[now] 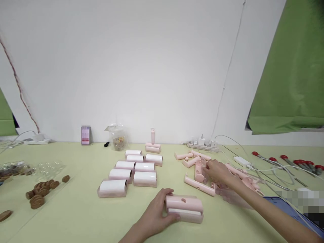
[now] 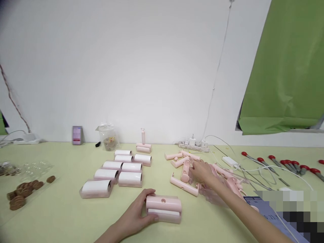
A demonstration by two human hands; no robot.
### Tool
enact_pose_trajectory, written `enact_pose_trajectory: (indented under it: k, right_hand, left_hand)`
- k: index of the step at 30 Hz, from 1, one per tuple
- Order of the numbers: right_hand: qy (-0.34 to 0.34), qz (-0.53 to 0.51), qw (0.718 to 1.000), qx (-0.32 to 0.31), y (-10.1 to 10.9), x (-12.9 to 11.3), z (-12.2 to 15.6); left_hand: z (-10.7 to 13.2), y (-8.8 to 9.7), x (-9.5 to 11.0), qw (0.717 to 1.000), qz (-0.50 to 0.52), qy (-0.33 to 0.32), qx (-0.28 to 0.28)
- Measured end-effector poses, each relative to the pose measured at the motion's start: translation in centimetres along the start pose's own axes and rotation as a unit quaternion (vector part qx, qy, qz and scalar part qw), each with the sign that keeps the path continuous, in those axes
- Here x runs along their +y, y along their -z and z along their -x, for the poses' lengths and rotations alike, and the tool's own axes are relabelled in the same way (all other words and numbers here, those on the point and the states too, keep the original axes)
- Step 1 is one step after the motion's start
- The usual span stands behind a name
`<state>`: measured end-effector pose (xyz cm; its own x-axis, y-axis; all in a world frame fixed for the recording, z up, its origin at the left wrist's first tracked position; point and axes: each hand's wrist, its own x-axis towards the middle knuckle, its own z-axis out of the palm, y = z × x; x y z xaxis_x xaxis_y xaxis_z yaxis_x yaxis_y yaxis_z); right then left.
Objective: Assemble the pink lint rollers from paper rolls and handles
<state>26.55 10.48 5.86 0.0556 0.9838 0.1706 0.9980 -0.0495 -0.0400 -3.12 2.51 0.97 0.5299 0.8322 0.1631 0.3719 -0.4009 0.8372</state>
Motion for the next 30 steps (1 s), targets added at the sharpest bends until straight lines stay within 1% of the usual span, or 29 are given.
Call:
enact_pose_trajectory:
  k: [4,8,11,14,16,19,20,21,23,25,27,30]
  right_hand:
    - [0.037,0.004,0.999,-0.015,-0.2,1.2,0.3]
    - [0.066,-0.032,0.997,-0.027,-0.6,1.9,1.4]
    - [0.063,-0.076,0.995,-0.006,-0.2,2.2,1.5]
    - [0.049,-0.134,0.99,0.02,1.1,2.1,1.7]
    - [0.047,-0.199,0.979,0.022,2.2,1.5,2.4]
    - [0.031,-0.348,0.937,0.006,3.3,0.0,4.1]
    - [0.028,-0.374,0.927,0.005,3.5,-0.5,4.5]
    - [0.027,-0.366,0.93,0.006,3.5,-0.9,4.7]
    - [0.033,-0.272,0.962,0.008,3.2,-1.3,4.3]
    - [0.027,-0.173,0.984,0.002,2.7,-1.1,2.9]
    - [0.001,-0.125,0.992,-0.008,2.0,-0.6,1.1]
    - [-0.032,-0.107,0.993,-0.027,0.8,0.1,-0.9]
  left_hand:
    - [0.0,0.0,0.0,1.0,0.008,-0.015,-0.006]
    - [0.1,-0.1,-0.2,1.0,0.017,-0.019,-0.004]
    - [0.1,-0.1,-0.3,1.0,0.02,-0.016,-0.006]
    - [0.1,-0.1,-0.3,1.0,0.02,-0.016,-0.003]
    - [0.1,-0.1,-0.2,1.0,0.017,-0.014,-0.002]
    - [0.1,0.0,0.0,1.0,0.014,-0.012,-0.005]
    - [0.1,0.0,0.0,1.0,0.014,-0.013,-0.006]
    - [0.1,0.0,0.0,1.0,0.014,-0.013,-0.008]
    - [0.1,0.1,0.0,1.0,0.013,-0.013,-0.01]
    - [0.0,0.1,0.0,1.0,0.012,-0.011,-0.012]
    - [0.0,0.1,-0.1,1.0,0.014,-0.007,-0.012]
    - [0.0,0.1,-0.3,1.0,0.018,-0.003,-0.015]
